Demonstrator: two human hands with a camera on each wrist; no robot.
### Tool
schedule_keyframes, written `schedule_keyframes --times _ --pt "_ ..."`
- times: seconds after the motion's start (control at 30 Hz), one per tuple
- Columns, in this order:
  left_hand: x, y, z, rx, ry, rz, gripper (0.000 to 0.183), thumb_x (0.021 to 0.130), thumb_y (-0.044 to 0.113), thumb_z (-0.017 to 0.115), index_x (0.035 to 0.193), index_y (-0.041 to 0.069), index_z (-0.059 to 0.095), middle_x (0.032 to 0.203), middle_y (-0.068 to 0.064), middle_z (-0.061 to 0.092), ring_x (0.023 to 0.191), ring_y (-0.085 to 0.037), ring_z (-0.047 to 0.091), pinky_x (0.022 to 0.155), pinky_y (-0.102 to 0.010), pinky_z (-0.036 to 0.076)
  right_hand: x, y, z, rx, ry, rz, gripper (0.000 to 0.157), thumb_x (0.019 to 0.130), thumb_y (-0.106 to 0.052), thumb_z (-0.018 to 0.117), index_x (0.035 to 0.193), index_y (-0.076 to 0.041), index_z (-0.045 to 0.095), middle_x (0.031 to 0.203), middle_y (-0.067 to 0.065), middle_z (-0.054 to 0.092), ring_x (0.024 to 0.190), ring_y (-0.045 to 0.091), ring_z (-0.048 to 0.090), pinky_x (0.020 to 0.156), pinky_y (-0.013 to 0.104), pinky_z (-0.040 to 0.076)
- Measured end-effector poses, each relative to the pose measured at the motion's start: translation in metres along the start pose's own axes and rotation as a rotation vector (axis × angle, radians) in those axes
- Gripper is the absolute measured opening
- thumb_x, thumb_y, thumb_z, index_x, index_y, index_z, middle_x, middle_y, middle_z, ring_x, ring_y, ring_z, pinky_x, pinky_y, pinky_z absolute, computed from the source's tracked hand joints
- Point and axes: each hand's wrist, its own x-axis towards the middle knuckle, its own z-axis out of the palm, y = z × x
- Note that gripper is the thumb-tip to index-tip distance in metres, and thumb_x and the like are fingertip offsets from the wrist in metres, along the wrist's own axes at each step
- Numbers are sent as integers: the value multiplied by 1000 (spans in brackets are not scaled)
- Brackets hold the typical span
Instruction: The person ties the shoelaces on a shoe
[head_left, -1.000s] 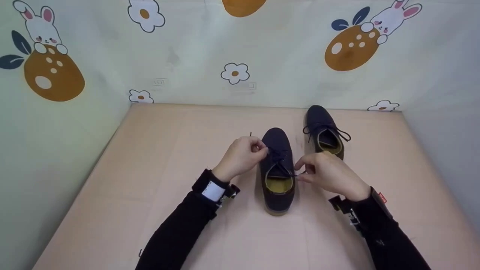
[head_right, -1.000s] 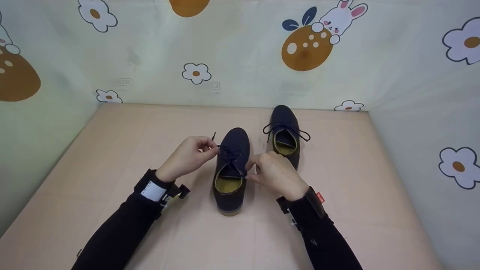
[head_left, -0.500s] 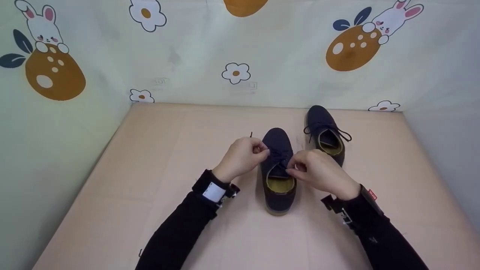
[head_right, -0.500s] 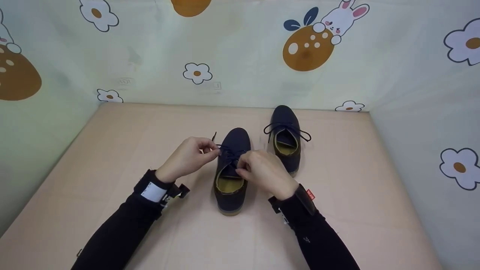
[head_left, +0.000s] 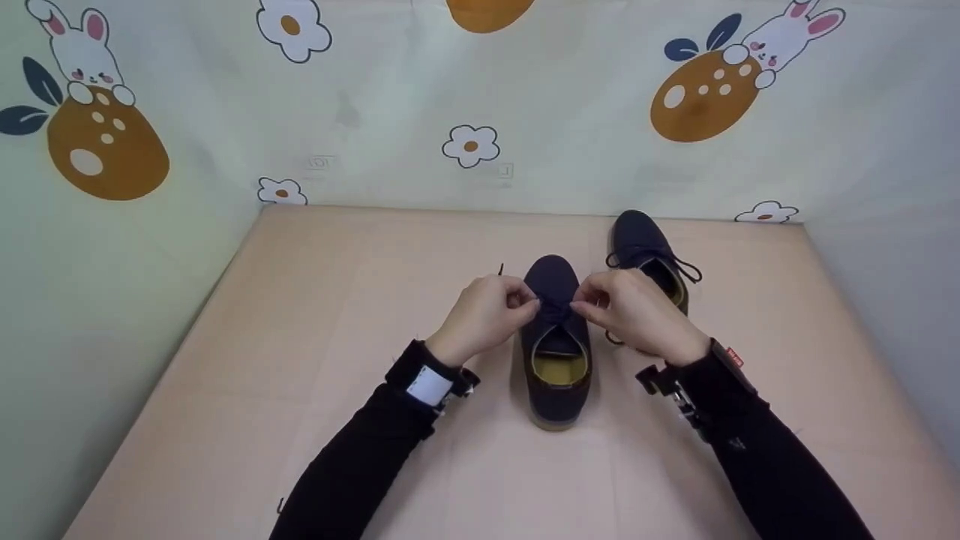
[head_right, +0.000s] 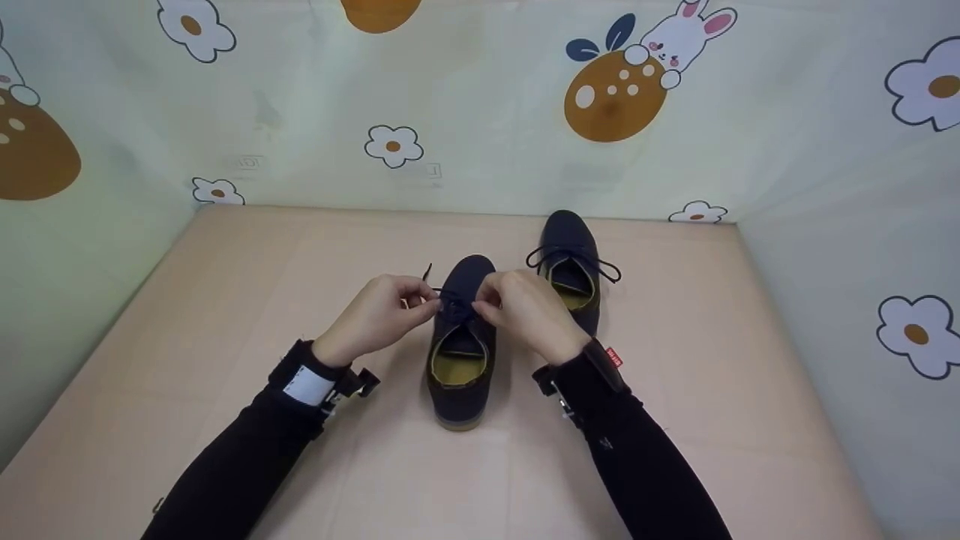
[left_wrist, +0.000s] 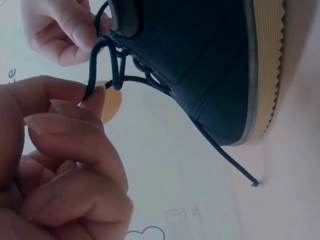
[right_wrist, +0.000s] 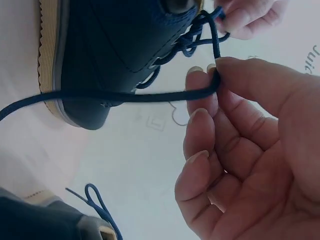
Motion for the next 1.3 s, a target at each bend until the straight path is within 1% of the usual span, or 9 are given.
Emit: schedule_keyframes --times 0.1,0.3,0.4,0.6,0.7,0.8,0.97,1.13,1.3 --pt "0 0 0 5 6 4 11 93 17 68 87 9 73 69 7 56 58 -7 49 55 -22 40 8 3 2 13 -29 -18 8 90 -18 75 82 -15 74 74 -10 66 66 7 59 61 28 48" --pt "1 1 1 12 10 9 11 92 17 68 87 10 73 69 7 56 59 -8 50 56 -23 40 17 7 3 57 -96 -10 6 89 -19 77 83 -16 76 75 -11 69 67 7 62 63 27 49" --pt "1 1 1 16 8 7 11 92 18 68 87 10 73 69 7 57 59 -8 50 56 -23 41 20 8 3 74 -122 -23 4 88 -17 77 89 -13 76 78 -8 70 71 7 64 65 28 51" --pt "1 1 0 17 4 13 11 92 17 68 87 10 73 68 8 57 58 -7 49 54 -22 40 25 6 4 67 -170 -84 11 89 -12 75 99 -9 77 88 -3 73 77 10 66 69 31 53" --pt "1 0 0 17 2 19 11 92 17 67 87 9 73 67 7 56 57 -7 49 53 -21 39 26 6 5 32 -172 -125 10 90 -11 74 99 -10 78 91 -3 74 80 10 66 71 32 53" --pt "0 1 -1 17 0 24 11 93 16 67 87 9 73 67 7 57 56 -7 49 53 -22 39 27 6 6 6 -166 -145 7 90 -11 74 96 -11 78 90 -4 73 79 10 66 70 31 53" --pt "0 2 -2 19 -5 17 12 93 17 67 87 9 73 68 7 57 57 -7 49 53 -22 40 25 3 6 -35 -157 -145 3 90 -13 74 89 -12 77 84 -5 71 73 9 63 66 30 51" --pt "0 2 -3 18 -5 20 12 93 17 67 87 10 73 67 7 55 56 -7 48 53 -22 39 22 0 5 -88 -146 -140 8 90 -14 74 82 -14 74 77 -7 67 66 8 58 61 28 48" --pt "0 2 -3 14 -7 22 12 93 17 67 87 9 73 67 7 55 56 -7 48 53 -22 39 19 -3 5 -102 -112 -137 12 86 -11 74 76 -14 68 70 -7 61 60 9 53 56 28 45"
